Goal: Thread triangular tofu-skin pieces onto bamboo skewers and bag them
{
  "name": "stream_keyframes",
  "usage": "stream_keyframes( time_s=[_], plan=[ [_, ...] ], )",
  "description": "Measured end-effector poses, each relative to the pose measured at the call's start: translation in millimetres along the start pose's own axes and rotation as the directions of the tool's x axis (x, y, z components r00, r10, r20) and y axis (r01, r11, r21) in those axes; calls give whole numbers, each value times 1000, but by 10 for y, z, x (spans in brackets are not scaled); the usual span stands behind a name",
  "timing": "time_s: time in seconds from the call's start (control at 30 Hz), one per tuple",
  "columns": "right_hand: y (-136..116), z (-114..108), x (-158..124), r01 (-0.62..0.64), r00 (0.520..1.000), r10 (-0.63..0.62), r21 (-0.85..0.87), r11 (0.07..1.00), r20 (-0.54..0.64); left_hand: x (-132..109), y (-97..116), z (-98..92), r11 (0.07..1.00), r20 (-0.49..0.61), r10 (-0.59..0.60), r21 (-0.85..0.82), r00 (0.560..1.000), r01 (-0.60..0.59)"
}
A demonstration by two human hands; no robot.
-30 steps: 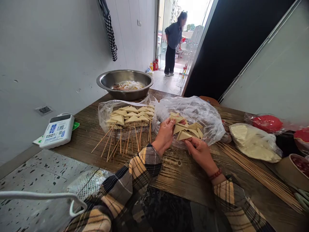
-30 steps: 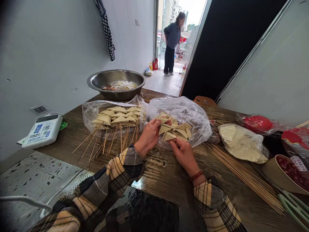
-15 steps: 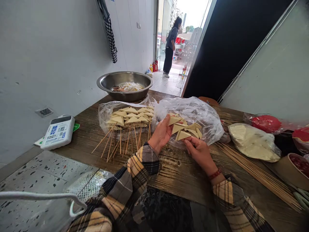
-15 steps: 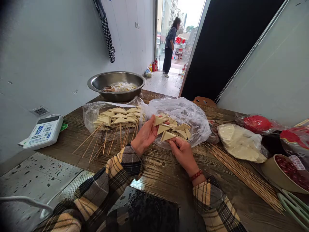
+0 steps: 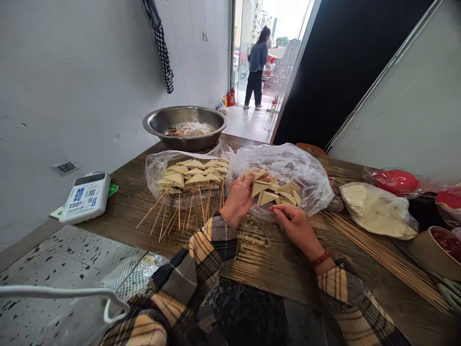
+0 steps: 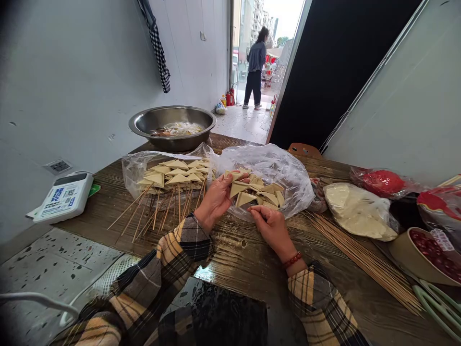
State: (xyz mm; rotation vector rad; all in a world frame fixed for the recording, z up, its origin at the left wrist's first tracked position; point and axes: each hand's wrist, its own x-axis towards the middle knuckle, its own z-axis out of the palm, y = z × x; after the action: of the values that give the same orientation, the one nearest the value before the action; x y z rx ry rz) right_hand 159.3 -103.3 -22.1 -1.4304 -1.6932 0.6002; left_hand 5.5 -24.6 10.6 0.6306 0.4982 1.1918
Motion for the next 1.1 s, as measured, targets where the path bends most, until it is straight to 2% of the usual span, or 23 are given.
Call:
stream_keyframes(
  time_s=[0.23, 0.6, 0.77, 0.93, 1.1],
  plan=[
    [28, 20, 0, -1, 1000, 1, 16, 1000, -13, -19, -51, 9, 999, -5, 28, 40, 1000, -28],
    [22, 23, 20, 19, 999, -18, 15, 1000, -30, -50, -69, 47, 998, 16, 7, 67, 1000, -8],
    [4, 6, 16, 0, 1000, 0, 24, 1000, -20, -41, -69, 45, 999, 2, -27, 23, 1000, 27],
    [32, -56, -23, -59, 997, 61, 52, 997, -41, 18, -87, -41, 998, -26, -10, -63, 1000, 9],
    [11, -83, -39, -119, 984, 130, 92, 989, -120, 59, -177, -174, 993, -94, -114, -46, 989, 110]
  ],
)
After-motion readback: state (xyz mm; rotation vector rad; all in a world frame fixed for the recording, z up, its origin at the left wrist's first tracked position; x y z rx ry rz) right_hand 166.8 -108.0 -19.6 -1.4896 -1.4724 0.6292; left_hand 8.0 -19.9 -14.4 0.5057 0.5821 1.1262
